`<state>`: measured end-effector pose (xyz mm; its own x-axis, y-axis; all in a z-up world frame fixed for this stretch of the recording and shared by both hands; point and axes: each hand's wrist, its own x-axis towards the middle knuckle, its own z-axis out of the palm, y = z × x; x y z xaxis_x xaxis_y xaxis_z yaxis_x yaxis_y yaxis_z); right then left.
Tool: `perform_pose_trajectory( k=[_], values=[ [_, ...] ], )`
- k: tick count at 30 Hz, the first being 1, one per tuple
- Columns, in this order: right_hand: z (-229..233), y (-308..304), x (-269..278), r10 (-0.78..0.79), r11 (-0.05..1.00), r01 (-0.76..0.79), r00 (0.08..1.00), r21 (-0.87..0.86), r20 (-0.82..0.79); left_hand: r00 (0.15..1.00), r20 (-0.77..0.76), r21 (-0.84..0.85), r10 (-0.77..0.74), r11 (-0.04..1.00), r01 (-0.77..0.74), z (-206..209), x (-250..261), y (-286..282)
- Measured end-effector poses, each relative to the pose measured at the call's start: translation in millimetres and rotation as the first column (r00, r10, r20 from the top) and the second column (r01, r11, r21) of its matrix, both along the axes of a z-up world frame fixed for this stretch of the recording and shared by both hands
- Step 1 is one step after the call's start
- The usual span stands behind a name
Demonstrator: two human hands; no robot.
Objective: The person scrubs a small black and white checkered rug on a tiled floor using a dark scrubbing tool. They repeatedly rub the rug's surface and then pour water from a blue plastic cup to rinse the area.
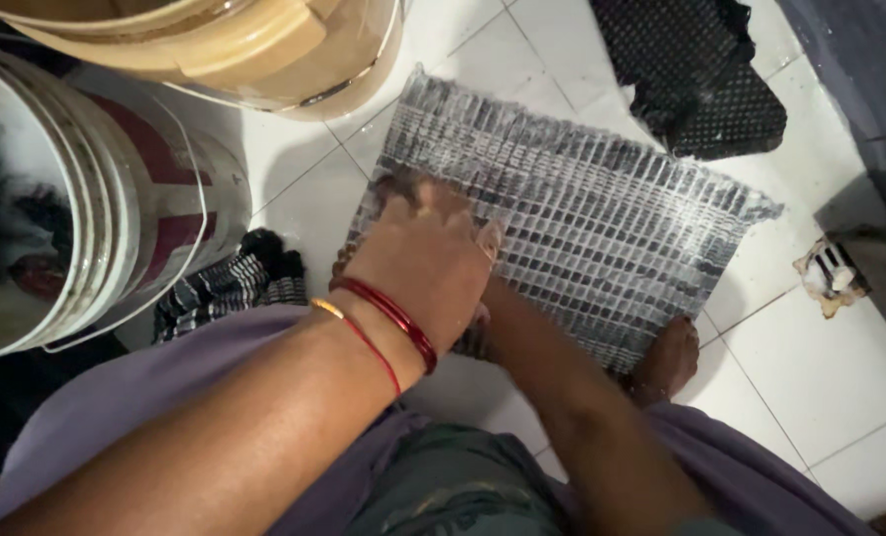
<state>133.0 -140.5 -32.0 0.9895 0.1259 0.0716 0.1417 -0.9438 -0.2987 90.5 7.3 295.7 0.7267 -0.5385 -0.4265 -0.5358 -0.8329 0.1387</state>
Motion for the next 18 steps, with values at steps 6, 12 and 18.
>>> perform_pose_trajectory(
  k=[6,12,18],
  values=[
    [23.8,-181.4,13.9,-0.507,0.862,0.507,0.86,-0.013,-0.052,0.996,-0.055,0.061,0.07,0.996,-0.066,5.0,2.7,23.8],
    [0.5,-134.8,-3.0,-0.246,0.937,0.323,0.88,-0.131,0.405,0.997,0.028,0.011,0.078,0.997,-0.078,1.4,-0.7,11.9],
    [-4.4,46.7,-81.4,0.184,0.981,-0.176,0.978,0.085,-0.101,0.996,0.086,0.037,-0.015,0.999,0.012,-6.9,0.0,-16.1]
  ],
)
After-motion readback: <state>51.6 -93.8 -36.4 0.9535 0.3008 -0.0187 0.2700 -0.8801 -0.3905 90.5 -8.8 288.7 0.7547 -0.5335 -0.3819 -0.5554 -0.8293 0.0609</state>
